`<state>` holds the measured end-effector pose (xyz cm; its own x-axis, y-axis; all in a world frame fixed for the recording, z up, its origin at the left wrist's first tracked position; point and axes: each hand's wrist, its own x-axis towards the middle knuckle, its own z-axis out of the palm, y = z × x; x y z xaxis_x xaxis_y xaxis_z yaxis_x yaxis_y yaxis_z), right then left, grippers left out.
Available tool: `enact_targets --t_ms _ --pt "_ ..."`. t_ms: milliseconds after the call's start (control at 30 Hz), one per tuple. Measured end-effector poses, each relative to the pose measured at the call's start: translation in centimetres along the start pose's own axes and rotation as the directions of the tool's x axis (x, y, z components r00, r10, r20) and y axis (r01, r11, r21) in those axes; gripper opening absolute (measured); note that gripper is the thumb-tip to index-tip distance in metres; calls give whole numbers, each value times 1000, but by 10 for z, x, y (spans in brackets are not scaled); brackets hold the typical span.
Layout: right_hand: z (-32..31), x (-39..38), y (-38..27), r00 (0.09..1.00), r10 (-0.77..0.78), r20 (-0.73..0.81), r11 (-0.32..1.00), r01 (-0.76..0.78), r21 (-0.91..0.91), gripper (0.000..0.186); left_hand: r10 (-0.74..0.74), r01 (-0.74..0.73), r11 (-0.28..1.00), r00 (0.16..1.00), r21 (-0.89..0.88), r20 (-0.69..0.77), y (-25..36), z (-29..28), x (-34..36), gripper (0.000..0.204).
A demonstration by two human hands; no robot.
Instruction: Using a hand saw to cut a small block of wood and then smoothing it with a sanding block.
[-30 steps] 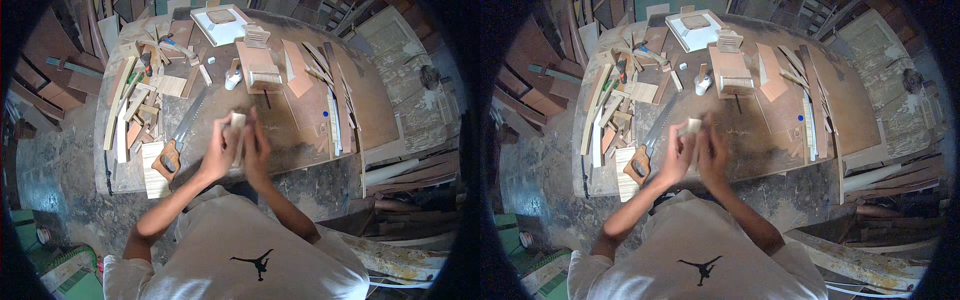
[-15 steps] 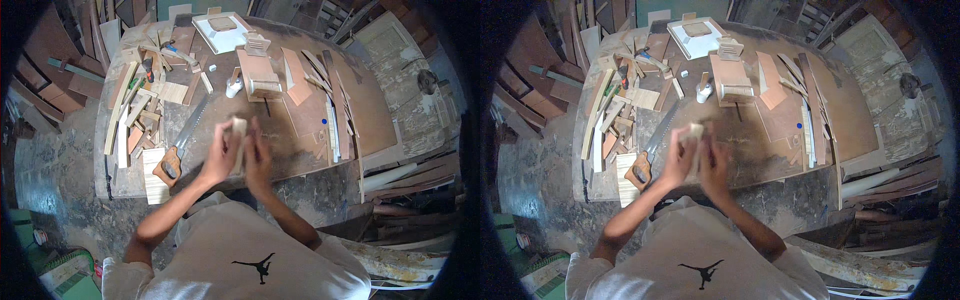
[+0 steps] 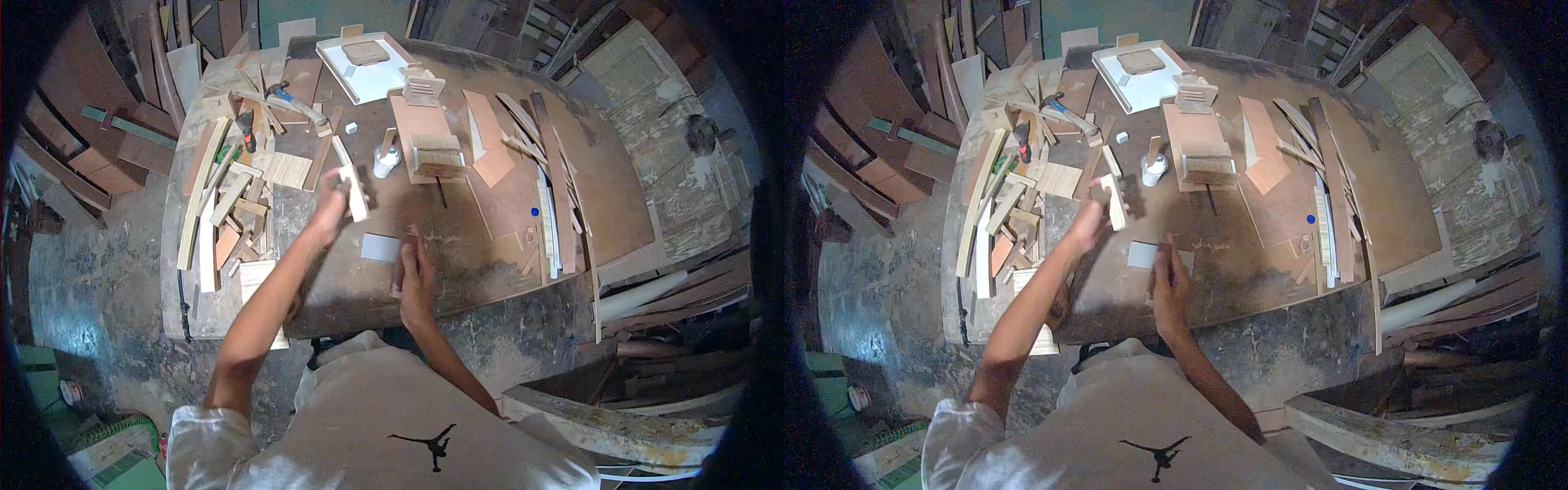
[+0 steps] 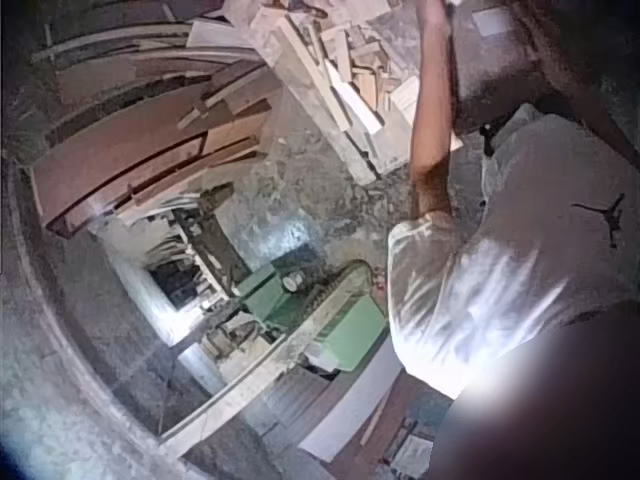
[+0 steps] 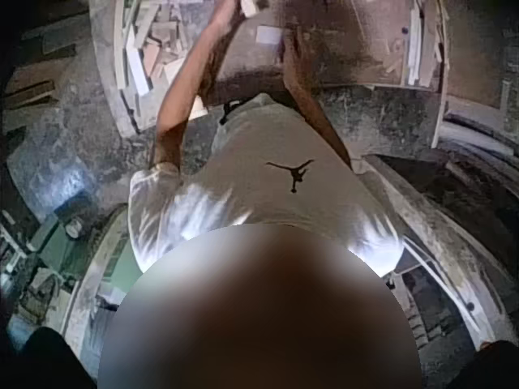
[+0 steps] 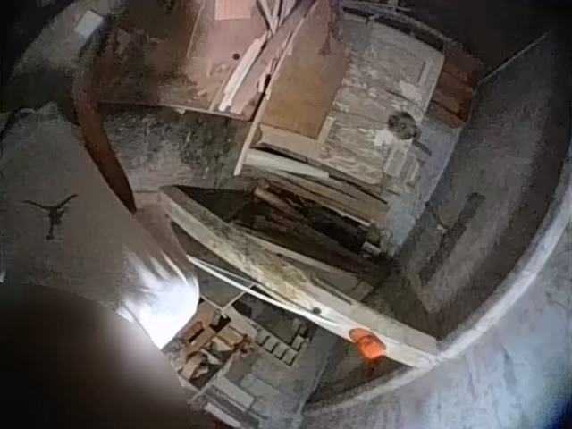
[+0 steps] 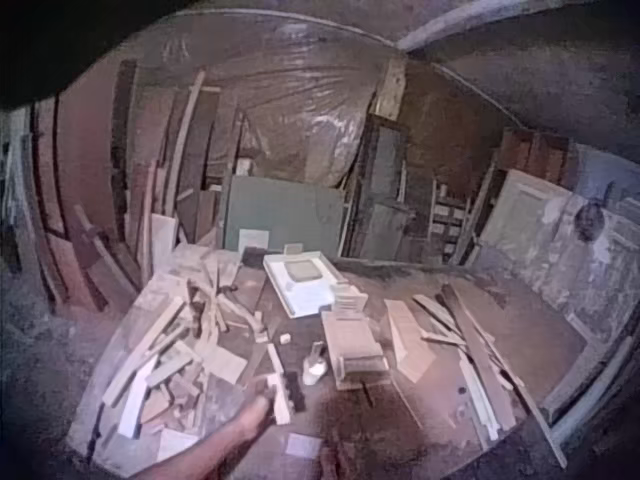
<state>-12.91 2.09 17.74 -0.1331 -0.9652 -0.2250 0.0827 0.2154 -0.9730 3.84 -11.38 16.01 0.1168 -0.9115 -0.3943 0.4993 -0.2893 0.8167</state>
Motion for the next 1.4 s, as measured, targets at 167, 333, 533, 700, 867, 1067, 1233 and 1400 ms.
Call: enact_targets --t_ms 167,333,533,700,867,1067,1233,1400 --pt "-45 11 74 978 -204 -44 934 181 -308 53 -25 24 968 1000 251 -1 -47 -54 154 48" --pt "-63 31 92 898 -406 167 698 423 -578 54 303 -25 641 927 767 -223 -52 -91 246 74" --pt "-77 94 107 796 -540 273 373 518 -770 59 327 -89 566 937 820 -124 -42 -26 211 74" --pt "-53 95 82 881 -353 316 450 456 -768 54 174 -73 863 972 500 -158 -37 -55 183 38" --pt "-25 107 35 951 -188 244 918 259 -301 48 138 -135 957 990 255 9 -10 -11 43 36" --pt "22 102 -11 874 -346 341 915 395 -85 66 109 -134 977 982 165 154 -10 -12 -52 43" --pt "26 73 -26 833 -324 448 931 366 -7 73 108 -129 983 981 128 160 5 -22 -92 45" --pt "12 51 -17 842 -250 479 963 269 29 71 51 -122 963 957 240 284 15 -36 -116 52"
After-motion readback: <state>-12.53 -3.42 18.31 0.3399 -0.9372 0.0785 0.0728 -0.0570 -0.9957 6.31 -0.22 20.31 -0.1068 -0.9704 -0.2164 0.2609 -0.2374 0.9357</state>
